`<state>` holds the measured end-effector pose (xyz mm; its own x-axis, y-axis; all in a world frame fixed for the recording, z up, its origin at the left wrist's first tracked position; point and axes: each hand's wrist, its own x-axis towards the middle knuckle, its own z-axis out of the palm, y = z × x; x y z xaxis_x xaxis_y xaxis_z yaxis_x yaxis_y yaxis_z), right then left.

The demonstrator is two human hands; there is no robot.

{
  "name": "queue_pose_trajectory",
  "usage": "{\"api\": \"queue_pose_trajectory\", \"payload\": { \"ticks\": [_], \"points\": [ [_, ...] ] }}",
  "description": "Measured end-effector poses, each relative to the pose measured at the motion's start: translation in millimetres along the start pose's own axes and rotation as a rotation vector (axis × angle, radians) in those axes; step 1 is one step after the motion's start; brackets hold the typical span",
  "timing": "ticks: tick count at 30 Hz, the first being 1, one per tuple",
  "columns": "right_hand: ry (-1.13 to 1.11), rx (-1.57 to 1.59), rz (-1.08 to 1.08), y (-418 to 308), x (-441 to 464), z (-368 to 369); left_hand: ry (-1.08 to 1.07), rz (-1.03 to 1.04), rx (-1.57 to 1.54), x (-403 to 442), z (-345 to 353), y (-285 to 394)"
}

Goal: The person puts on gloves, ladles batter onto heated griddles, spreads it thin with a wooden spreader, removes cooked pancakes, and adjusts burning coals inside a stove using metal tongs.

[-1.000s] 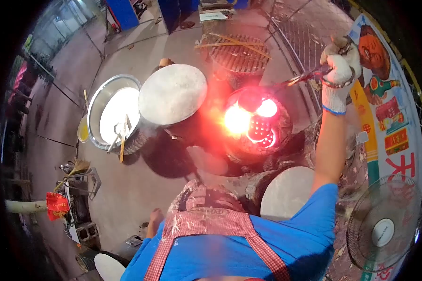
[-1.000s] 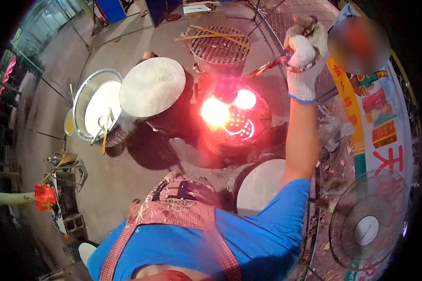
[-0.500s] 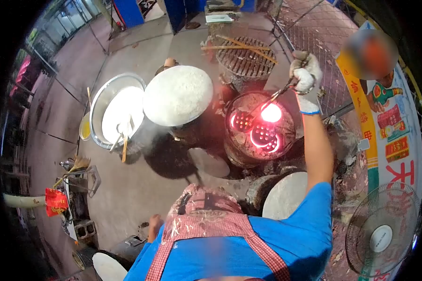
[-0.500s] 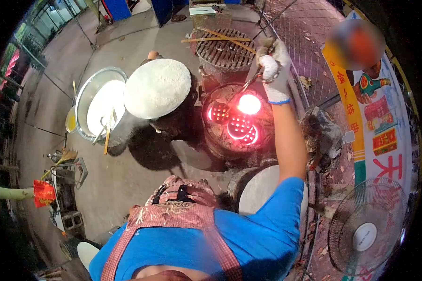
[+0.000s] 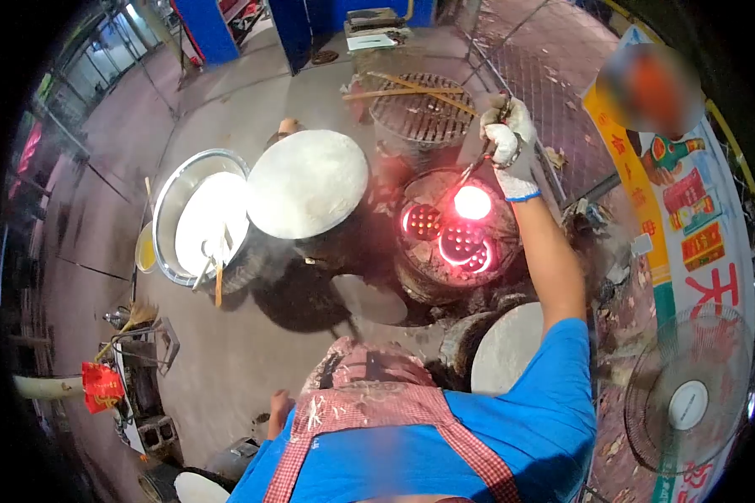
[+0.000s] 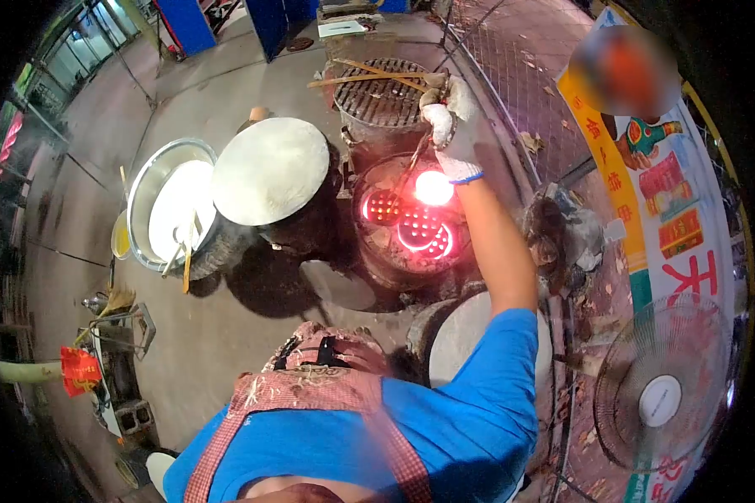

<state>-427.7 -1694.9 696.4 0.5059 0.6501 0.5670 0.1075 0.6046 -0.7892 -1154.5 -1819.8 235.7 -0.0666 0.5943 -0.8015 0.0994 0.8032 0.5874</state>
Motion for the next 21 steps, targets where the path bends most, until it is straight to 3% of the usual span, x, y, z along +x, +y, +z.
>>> {"api": "queue_pose_trajectory", "payload": {
  "ticks": [3, 5, 11, 13, 14, 16, 18, 20, 21],
  "points": [
    [0.026, -0.025, -0.001, -2, -1, -2, -0.008, -0.039, -0.02, -33, 19, 39],
    [0.01, 0.26, 0.122, 8, 10, -16, -0.012, -0.013, 0.032, -44, 29, 57],
    [0.021, -0.016, 0.047, -6, 16, -5, -0.043, 0.066, 0.14, -10, 20, 42],
    [0.016, 0.048, 0.119, -33, 26, -12, -0.038, 0.063, 0.119, 16, 12, 26],
    [-0.018, -0.139, 0.0, -54, 26, -10, -0.036, 0.063, 0.107, 29, 7, 16],
    [-0.016, -0.06, -0.033, -90, 33, -21, -0.037, 0.068, 0.079, 56, -2, -6],
    [-0.06, -0.235, -0.186, -128, 41, -39, -0.044, 0.071, 0.053, 80, -7, -22],
    [-0.074, -0.038, -0.091, -168, 44, -55, -0.066, 0.065, 0.064, 88, -5, -27],
    [-0.12, -0.098, -0.119, -185, 46, -68, -0.085, 0.061, 0.095, 89, -2, -24]
  ]
}}
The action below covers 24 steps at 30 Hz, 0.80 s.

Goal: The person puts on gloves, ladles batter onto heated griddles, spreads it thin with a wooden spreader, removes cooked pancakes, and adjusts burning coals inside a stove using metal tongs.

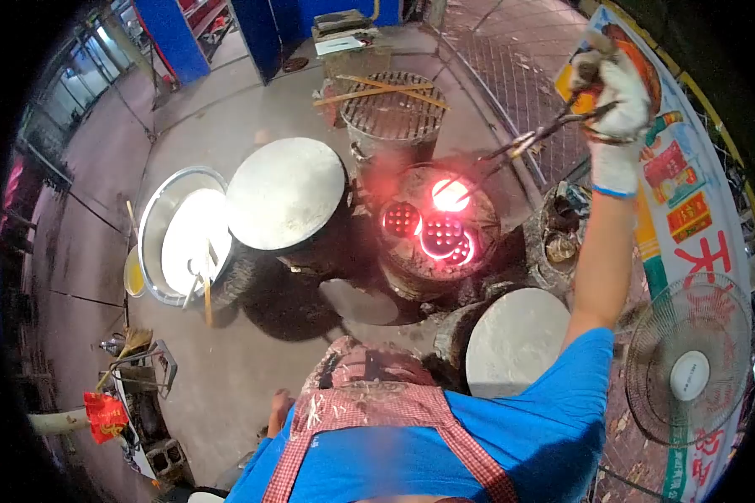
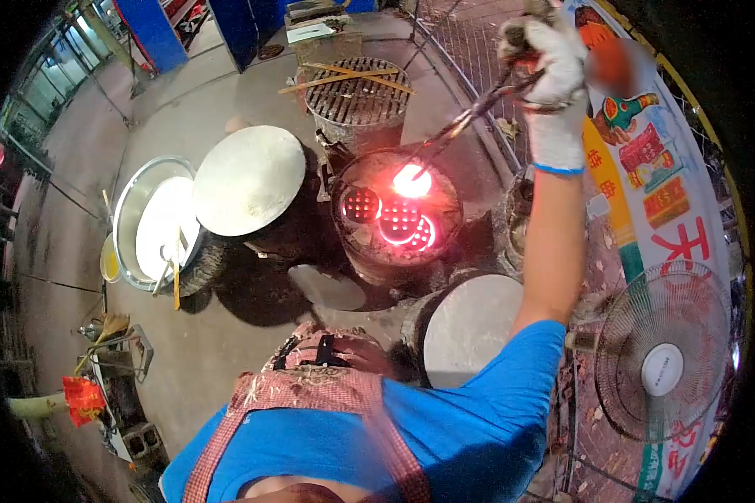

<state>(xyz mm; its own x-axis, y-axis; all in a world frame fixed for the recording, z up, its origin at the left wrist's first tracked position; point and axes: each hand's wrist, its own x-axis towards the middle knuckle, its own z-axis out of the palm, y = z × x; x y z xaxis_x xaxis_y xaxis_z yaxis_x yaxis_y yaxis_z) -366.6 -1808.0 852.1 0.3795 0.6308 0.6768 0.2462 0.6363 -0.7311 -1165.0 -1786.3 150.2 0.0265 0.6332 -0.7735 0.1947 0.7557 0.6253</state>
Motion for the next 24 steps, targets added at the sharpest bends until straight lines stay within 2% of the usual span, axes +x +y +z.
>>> {"api": "queue_pose_trajectory", "payload": {
  "ticks": [2, 5, 7, 8, 11, 13, 15, 16, 17, 19, 24],
  "points": [
    [-0.092, -0.059, -0.022, -26, 2, -14, -0.04, -0.011, 0.068, -5, 3, 14],
    [-0.08, 0.068, 0.087, -31, -6, -23, -0.074, -0.016, 0.137, -17, 10, 44],
    [-0.049, -0.124, 0.017, -24, -12, -26, -0.059, -0.014, 0.112, -27, 20, 65],
    [0.049, -0.136, 0.03, -17, -17, -21, -0.043, -0.01, 0.086, -43, 31, 83],
    [0.102, -0.14, 0.048, -1, -19, -11, -0.024, -0.012, 0.035, -86, 58, 133],
    [0.068, -0.074, 0.008, 4, -18, 0, -0.042, -0.025, 0.03, -94, 60, 144],
    [0.066, 0.097, 0.021, 48, -12, -46, -0.042, -0.027, 0.023, -83, 51, 136],
    [-0.093, -0.37, -0.59, 94, -1, -90, -0.021, -0.012, 0.018, -78, 46, 124],
    [-0.094, -0.08, -0.308, 82, -5, -73, -0.002, 0.005, 0.011, -70, 42, 113],
    [0.068, -0.075, -0.007, 23, -12, 6, 0.031, 0.028, 0.01, -55, 29, 89],
    [0.087, -0.122, 0.065, 22, -21, 45, 0.038, 0.035, 0.124, -40, 4, 59]
  ]
}}
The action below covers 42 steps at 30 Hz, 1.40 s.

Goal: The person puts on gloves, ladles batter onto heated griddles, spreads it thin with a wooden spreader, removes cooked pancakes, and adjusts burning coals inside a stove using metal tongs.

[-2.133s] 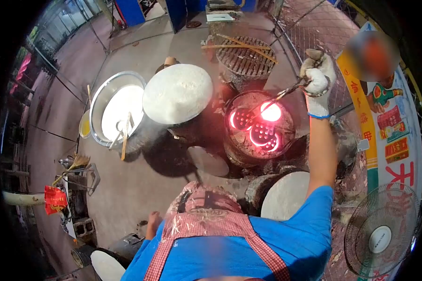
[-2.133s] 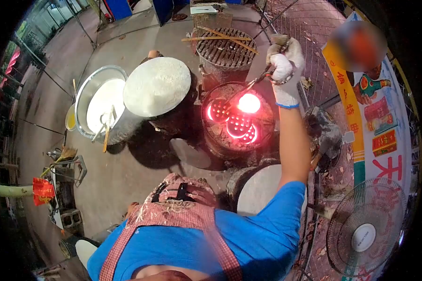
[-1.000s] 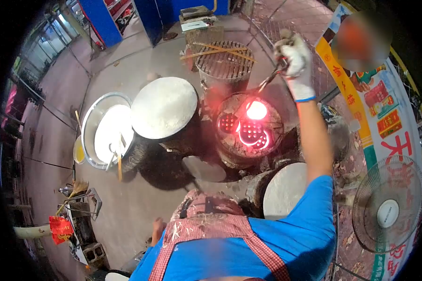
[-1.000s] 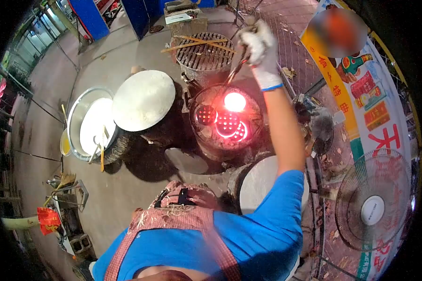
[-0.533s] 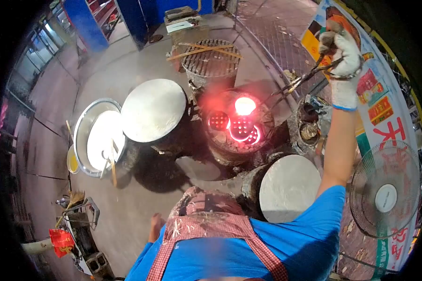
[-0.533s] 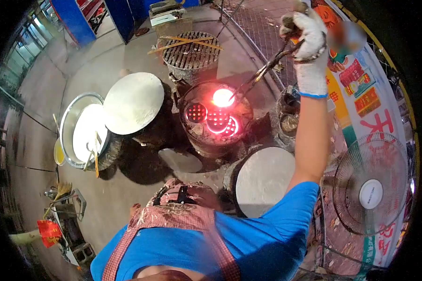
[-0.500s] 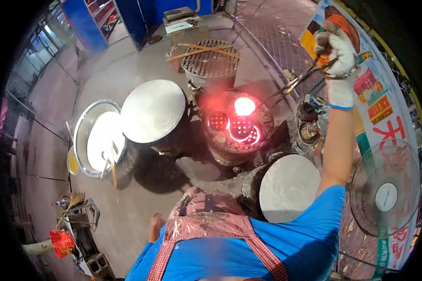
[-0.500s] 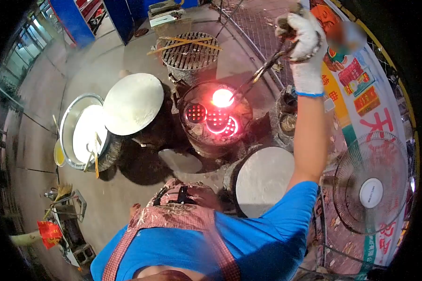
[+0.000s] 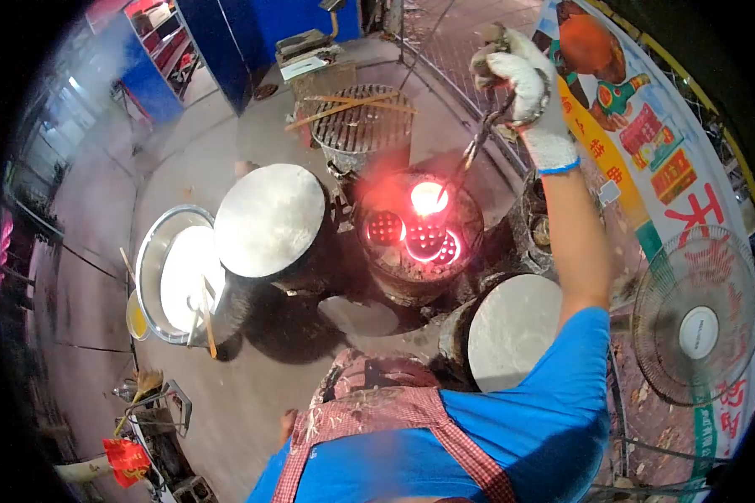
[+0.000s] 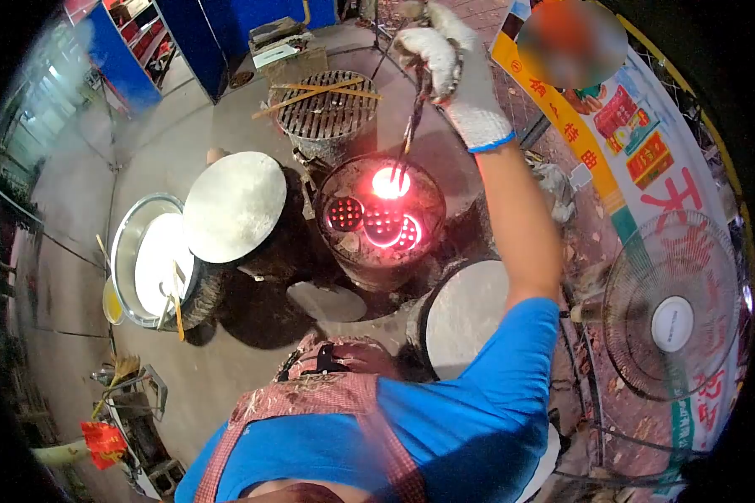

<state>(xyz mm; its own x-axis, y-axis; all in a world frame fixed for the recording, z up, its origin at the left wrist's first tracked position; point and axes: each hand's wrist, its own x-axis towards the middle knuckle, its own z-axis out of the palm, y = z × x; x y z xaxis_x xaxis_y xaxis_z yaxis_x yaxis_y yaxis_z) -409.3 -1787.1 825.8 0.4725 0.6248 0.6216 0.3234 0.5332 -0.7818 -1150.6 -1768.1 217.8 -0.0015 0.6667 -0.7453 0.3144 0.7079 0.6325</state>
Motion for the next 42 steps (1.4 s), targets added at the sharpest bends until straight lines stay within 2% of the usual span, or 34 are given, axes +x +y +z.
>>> {"api": "queue_pose_trajectory", "payload": {
  "ticks": [3, 5, 7, 8, 9, 11, 13, 14, 16, 19, 23, 24, 26, 29, 30, 31, 32, 33, 34, 36, 37, 39, 41, 42],
  "points": [
    [-0.023, 0.048, -0.056, 16, -8, 15, 0.004, 0.012, 0.056, 8, -6, -10],
    [0.105, -0.204, -0.086, 24, -2, 5, 0.009, 0.025, 0.087, 14, -8, -14],
    [0.206, -0.275, -0.15, 11, 3, 1, 0.014, 0.044, 0.109, 23, -13, -17],
    [0.233, -0.117, -0.206, 13, 8, -6, 0.018, 0.055, 0.126, 28, -14, -18],
    [0.165, 0.059, -0.236, 8, 12, -15, 0.02, 0.067, 0.142, 33, -18, -23],
    [0.179, 0.03, -0.26, -1, 8, -13, 0.019, 0.098, 0.171, 44, -23, -31],
    [0.203, 0.11, -0.243, 51, 19, -49, -0.039, 0.196, 0.192, 45, -28, -38],
    [0.213, 0.098, -0.264, 50, 15, -43, -0.046, 0.166, 0.177, 42, -29, -37],
    [0.316, -0.26, -0.241, 34, 1, -21, -0.03, 0.135, 0.163, 39, -28, -38],
    [0.371, -0.218, -0.277, 70, 7, -35, -0.013, 0.112, 0.151, 34, -25, -39],
    [0.46, -0.417, -0.269, 106, 20, -47, 0.009, 0.103, 0.145, 32, -25, -48],
    [0.5, -0.409, -0.335, 116, 23, -43, 0.015, 0.103, 0.145, 32, -26, -51],
    [0.485, 0.118, -0.069, 123, 25, -38, 0.02, 0.106, 0.154, 31, -26, -55],
    [0.448, 0.489, 0.114, 155, 27, -39, 0.028, 0.126, 0.186, 36, -28, -66],
    [0.496, 0.38, 0.104, 152, 28, -31, 0.028, 0.141, 0.209, 38, -28, -69],
    [0.502, 0.135, 0.004, 155, 28, -27, 0.047, 0.14, 0.249, 39, -24, -69],
    [0.536, -0.112, -0.09, 157, 29, -23, 0.042, 0.187, 0.255, 38, -22, -71],
    [0.514, -0.495, -0.271, 167, 27, -24, 0.039, 0.156, 0.22, 36, -25, -74],
    [0.471, -0.203, -0.073, 174, 25, -26, 0.032, 0.131, 0.197, 37, -25, -75],
    [0.556, 0.44, 0.322, 180, 20, -23, 0.018, 0.102, 0.154, 35, -23, -69],
    [0.579, 0.512, 0.397, 194, 16, -27, 0.012, 0.089, 0.135, 34, -22, -67],
    [0.506, 0.007, 0.29, 202, 1, -28, 0.0, 0.075, 0.102, 32, -23, -60],
    [0.534, 0.529, 0.405, 215, 8, -37, -0.003, 0.059, 0.067, 28, -27, -56],
    [0.409, 0.184, 0.261, 197, 3, -27, -0.007, 0.053, 0.054, 28, -30, -56]
  ]
}}
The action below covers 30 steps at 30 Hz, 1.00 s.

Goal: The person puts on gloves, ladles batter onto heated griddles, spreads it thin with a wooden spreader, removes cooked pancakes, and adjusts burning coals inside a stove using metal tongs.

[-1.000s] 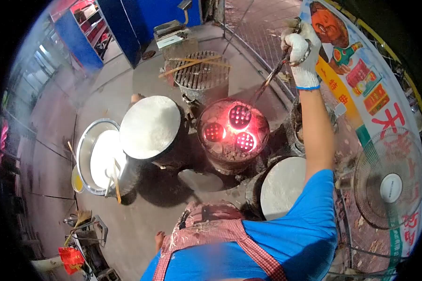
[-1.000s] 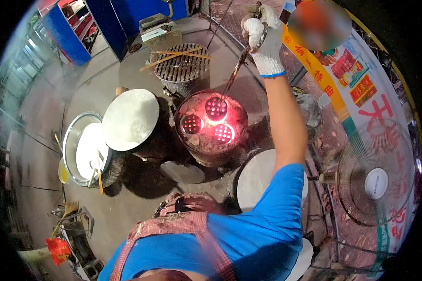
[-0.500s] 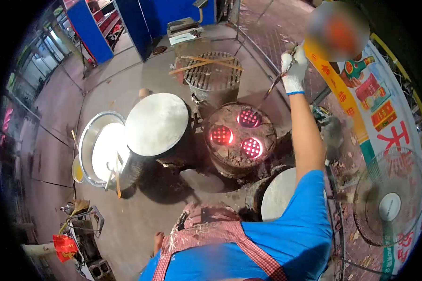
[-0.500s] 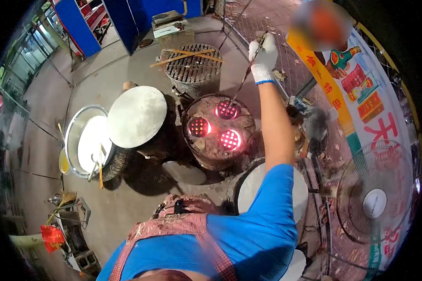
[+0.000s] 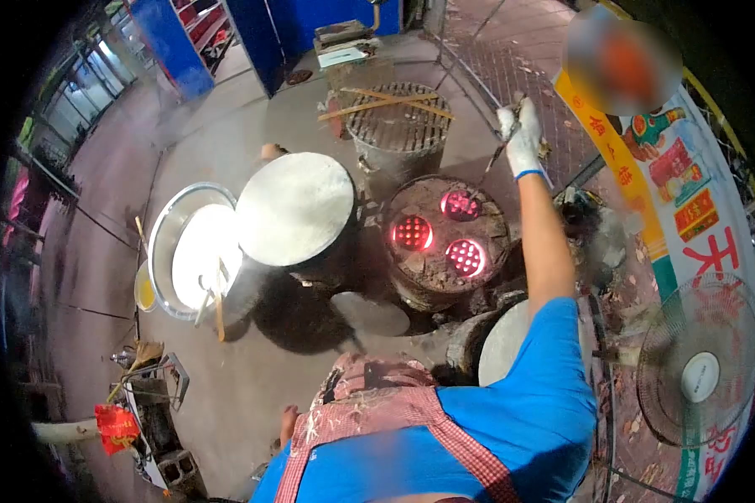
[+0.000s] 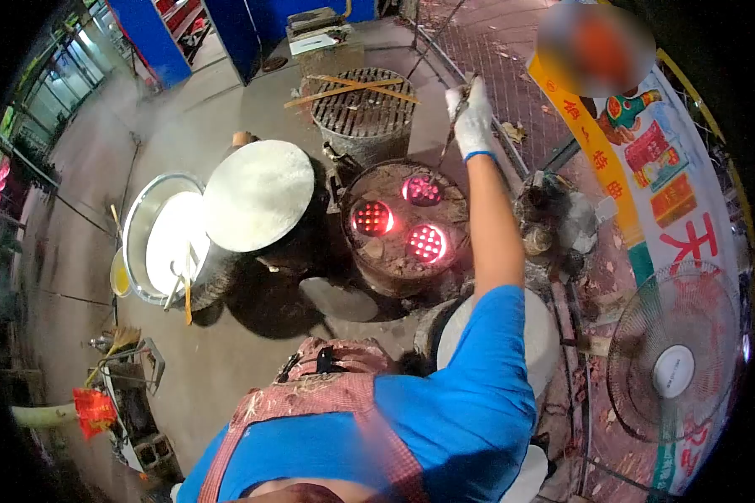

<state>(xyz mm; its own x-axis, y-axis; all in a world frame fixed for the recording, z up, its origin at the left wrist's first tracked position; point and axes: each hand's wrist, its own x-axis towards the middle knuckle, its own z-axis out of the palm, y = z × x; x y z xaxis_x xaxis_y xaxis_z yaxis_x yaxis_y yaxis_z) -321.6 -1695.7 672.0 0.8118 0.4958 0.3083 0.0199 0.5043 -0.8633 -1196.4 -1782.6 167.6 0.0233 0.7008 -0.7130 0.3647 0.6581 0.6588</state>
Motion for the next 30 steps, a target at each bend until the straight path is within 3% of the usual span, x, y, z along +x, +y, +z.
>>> {"api": "queue_pose_trajectory", "payload": {
  "ticks": [1, 3, 4, 6, 7, 8, 10, 13, 14, 17, 20, 23, 26, 27, 30],
  "points": [
    [0.038, 0.251, 0.083, -9, 5, 7, -0.005, -0.006, -0.017, -1, 0, -1],
    [-0.031, -0.665, -0.547, -34, 3, 12, -0.015, -0.02, -0.061, -3, -1, -1],
    [-0.091, -0.39, -0.41, -56, -3, 21, -0.023, -0.03, -0.085, -5, 0, -1],
    [-0.187, -0.112, -0.34, -98, -12, 38, -0.045, -0.047, -0.15, -2, 1, -2],
    [-0.228, -0.108, -0.409, -112, -16, 42, -0.064, -0.058, -0.186, -4, 2, -1],
    [-0.221, -0.046, -0.313, -121, -21, 37, -0.062, -0.062, -0.166, -7, 4, 5],
    [-0.232, -0.17, -0.495, -133, -56, 57, -0.049, -0.067, -0.1, -18, 15, 33],
    [-0.327, 0.064, -0.334, -116, -70, 55, -0.03, -0.016, 0.06, -69, 46, 112],
    [-0.285, -0.085, -0.355, -116, -83, 60, 0.001, -0.06, 0.159, -62, 49, 117],
    [-0.348, 0.003, -0.305, -95, -90, 54, 0.021, -0.14, -0.203, -49, 53, 117],
    [-0.374, 0.276, -0.033, -83, -89, 58, 0.072, -0.154, -0.175, -61, 55, 129],
    [-0.327, 0.126, -0.104, -65, -98, 71, 0.043, -0.072, -0.025, -91, 53, 146],
    [-0.314, -0.022, -0.185, -42, -101, 78, -0.061, -0.105, -0.221, -20, 23, 40],
    [-0.313, -0.219, -0.321, -43, -102, 80, -0.043, -0.098, -0.232, -15, 23, 21],
    [-0.258, 0.174, -0.107, -58, -92, 90, 0.019, -0.062, -0.269, 0, 21, -21]
  ]
}}
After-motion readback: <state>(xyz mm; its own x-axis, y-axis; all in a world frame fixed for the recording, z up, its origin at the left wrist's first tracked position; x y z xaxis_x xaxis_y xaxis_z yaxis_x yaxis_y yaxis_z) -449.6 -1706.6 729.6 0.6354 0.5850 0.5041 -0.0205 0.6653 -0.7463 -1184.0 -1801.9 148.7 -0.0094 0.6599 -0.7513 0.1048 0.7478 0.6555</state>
